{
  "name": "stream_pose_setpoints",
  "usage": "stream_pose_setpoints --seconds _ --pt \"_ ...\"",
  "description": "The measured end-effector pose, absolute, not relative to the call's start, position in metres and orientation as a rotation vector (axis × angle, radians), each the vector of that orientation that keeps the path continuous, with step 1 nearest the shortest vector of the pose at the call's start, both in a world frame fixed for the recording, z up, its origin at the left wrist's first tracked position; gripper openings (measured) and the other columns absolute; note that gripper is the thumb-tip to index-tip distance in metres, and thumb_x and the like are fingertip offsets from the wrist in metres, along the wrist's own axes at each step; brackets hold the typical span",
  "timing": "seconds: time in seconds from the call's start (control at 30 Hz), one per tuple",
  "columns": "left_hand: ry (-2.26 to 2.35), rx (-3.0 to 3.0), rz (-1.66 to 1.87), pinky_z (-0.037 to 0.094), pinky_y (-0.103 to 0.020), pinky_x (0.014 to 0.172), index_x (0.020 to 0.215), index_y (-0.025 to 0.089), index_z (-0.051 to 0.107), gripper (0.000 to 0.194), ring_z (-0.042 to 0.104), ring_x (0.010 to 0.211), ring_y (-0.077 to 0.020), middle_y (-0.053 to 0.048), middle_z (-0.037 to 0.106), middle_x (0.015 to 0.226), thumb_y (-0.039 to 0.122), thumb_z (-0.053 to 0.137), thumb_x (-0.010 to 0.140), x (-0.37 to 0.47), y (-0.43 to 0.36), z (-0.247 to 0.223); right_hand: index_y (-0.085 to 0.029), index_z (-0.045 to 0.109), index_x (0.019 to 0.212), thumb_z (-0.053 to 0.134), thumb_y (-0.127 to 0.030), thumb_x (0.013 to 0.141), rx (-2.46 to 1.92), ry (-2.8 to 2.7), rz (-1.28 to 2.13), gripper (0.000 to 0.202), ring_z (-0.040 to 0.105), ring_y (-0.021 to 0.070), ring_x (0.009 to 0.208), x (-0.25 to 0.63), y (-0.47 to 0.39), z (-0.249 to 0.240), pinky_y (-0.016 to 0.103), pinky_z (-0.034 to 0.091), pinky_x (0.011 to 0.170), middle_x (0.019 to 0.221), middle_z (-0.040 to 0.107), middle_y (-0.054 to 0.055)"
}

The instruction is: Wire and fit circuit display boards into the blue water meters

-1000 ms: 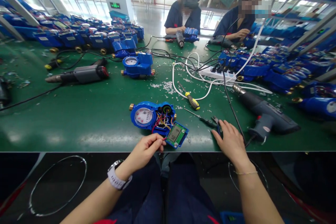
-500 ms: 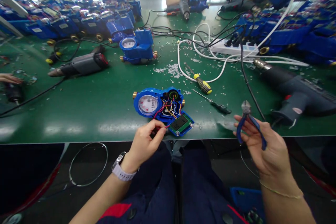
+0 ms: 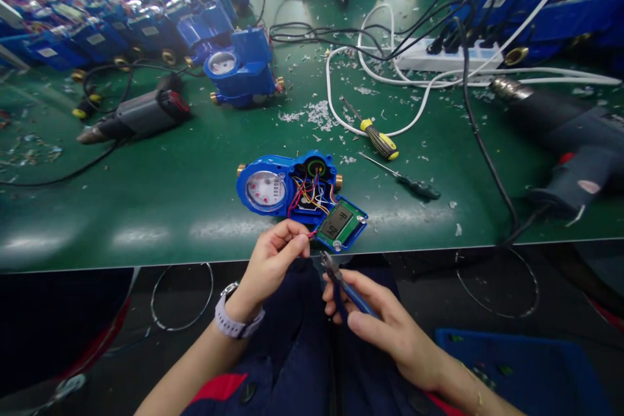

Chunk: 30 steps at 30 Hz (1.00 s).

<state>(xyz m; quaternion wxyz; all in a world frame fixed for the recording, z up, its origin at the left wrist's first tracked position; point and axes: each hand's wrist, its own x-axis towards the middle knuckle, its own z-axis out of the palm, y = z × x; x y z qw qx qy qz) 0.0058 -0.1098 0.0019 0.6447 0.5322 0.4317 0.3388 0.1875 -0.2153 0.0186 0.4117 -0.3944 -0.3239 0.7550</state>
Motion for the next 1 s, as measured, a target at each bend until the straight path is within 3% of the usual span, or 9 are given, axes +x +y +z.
stream_pose_setpoints --seconds 0.4,0.7,1.0 --pt "1.077 1.344 0.836 0.050 -0.024 0.065 0.078 0.015 0.060 0.022 0.063 0.064 -0.0132 -0.001 0.066 0.067 0.034 0.063 0.088 0.009 -0.118 0.008 -0.019 0.056 0.121 0.067 -0.044 0.083 -1.116 -0.909 1.813 0.047 0.058 0.0197 0.098 0.179 -0.198 0.010 0.037 0.046 0.091 0.109 0.060 0.008" --pt "1.160 1.406 0.839 0.051 -0.024 0.064 0.076 0.016 0.058 0.019 0.064 0.064 -0.0141 -0.002 0.067 0.068 0.030 0.063 0.087 0.006 -0.120 0.010 -0.020 0.054 0.126 0.064 -0.051 0.085 -1.062 -0.947 1.771 0.052 0.058 0.0211 0.103 0.173 -0.190 0.002 0.039 0.045 0.095 0.113 0.061 0.008" --pt "1.085 1.385 0.760 0.046 -0.022 0.062 0.080 0.017 0.054 0.019 0.058 0.062 -0.0116 0.002 0.058 0.066 0.033 0.057 0.090 0.006 -0.114 0.009 -0.019 0.056 0.102 0.058 -0.046 0.087 -1.105 -0.965 1.710 0.031 0.048 0.0139 0.074 0.167 -0.183 -0.001 0.028 0.042 0.069 0.087 0.053 0.000"
